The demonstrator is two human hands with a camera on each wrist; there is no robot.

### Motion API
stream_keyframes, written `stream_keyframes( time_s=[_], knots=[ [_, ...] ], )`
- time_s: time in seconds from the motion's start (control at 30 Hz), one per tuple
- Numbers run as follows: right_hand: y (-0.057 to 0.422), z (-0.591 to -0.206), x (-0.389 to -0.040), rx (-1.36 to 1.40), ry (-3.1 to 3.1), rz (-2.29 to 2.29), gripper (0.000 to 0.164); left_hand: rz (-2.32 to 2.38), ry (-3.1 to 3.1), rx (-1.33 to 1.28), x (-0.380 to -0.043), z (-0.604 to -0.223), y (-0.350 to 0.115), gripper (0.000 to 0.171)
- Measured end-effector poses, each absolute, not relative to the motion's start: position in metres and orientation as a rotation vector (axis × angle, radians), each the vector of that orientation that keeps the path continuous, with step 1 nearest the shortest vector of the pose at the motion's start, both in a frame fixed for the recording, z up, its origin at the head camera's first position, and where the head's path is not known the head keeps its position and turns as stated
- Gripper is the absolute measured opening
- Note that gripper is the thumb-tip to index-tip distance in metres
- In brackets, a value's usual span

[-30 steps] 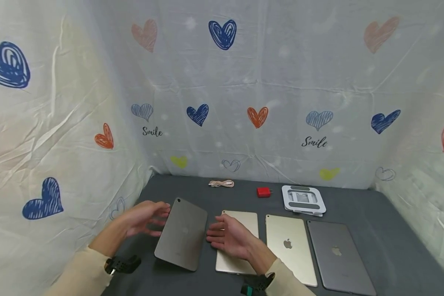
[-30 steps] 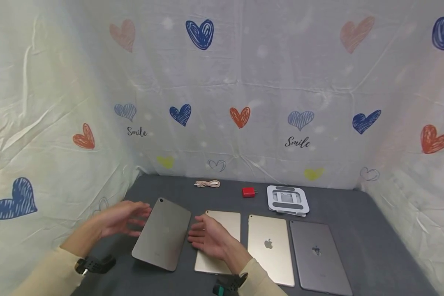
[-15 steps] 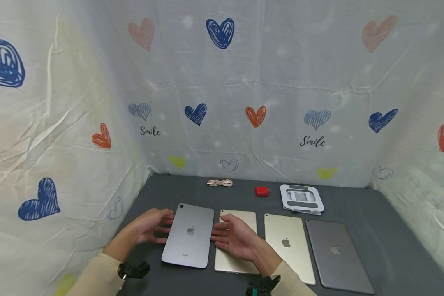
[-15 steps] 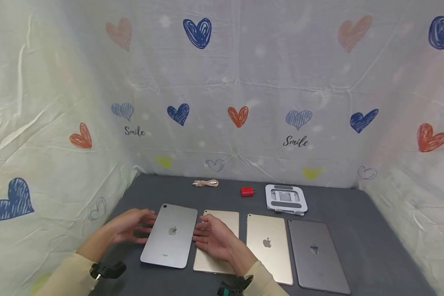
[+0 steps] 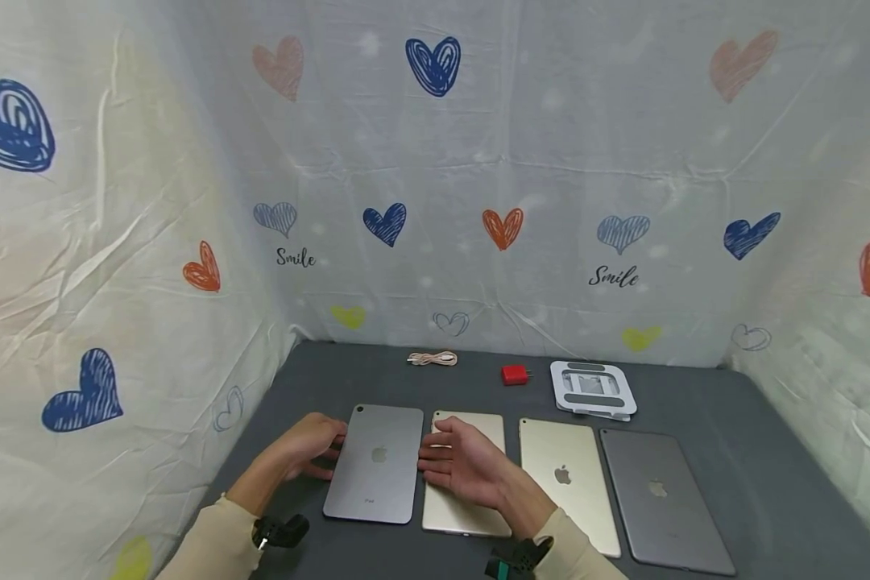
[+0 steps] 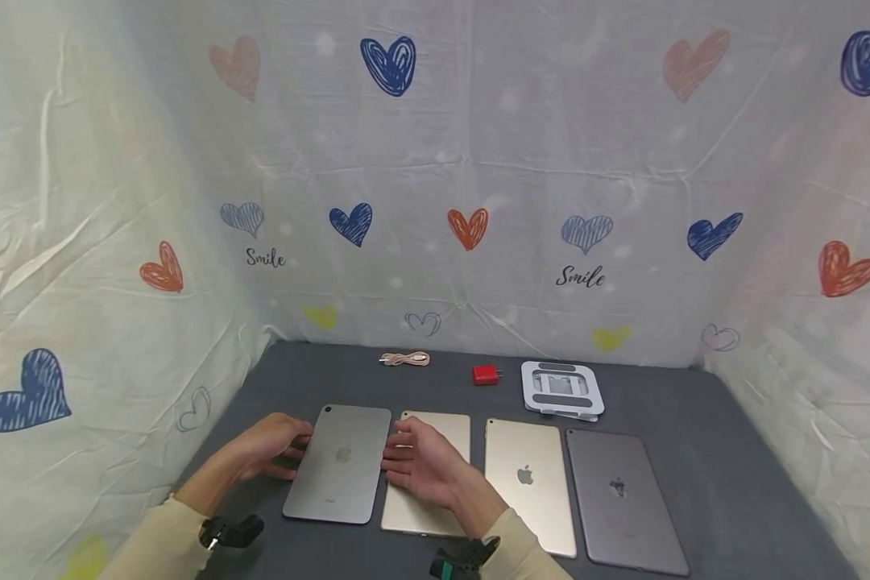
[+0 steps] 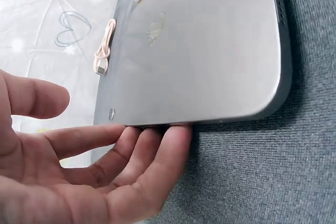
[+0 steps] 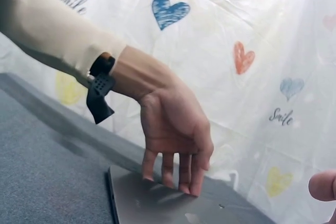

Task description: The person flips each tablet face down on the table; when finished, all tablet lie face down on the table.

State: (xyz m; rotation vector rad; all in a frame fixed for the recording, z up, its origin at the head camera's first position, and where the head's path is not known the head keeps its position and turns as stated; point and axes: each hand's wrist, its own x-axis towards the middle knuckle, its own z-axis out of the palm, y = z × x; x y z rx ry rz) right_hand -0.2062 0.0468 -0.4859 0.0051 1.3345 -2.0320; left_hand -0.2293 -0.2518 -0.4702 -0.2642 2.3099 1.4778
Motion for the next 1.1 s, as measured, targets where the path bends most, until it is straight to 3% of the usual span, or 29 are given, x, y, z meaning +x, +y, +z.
stream_keyframes(
  time_s=[0.33, 0.5, 0.63, 0.8, 0.97, 1.1],
  knots=[
    [0.054, -0.482, -0.195, -0.011, 1.324, -2.041, 0.079, 1.371, 2.419, -0.186, -0.231, -0.474, -0.258, 0.048],
    [0.1, -0.463, -0.164, -0.153, 1.336, -2.018, 0.074, 1.407, 2.541, -0.132, -0.214, -0.463, -0.279, 0.048],
    [0.165, -0.433, -0.149, -0.311, 1.322, -2.017, 0.068, 1.304, 2.78, -0.003, -0.195, -0.425, -0.299, 0.043],
    [0.245, -0.381, -0.143, -0.615, 1.357, -1.966, 0.061, 1.08, 3.173, 0.245, -0.175, -0.349, -0.32, 0.039],
    [0.308, -0.341, -0.137, -0.971, 2.411, -1.654, 0.057, 1.03, 3.495, 0.503, -0.156, -0.287, -0.335, 0.039],
    [0.343, -0.332, -0.132, -0.647, 3.356, -0.945, 0.065, 0.889, 3.723, 0.705, -0.156, -0.274, -0.332, 0.046]
  ],
)
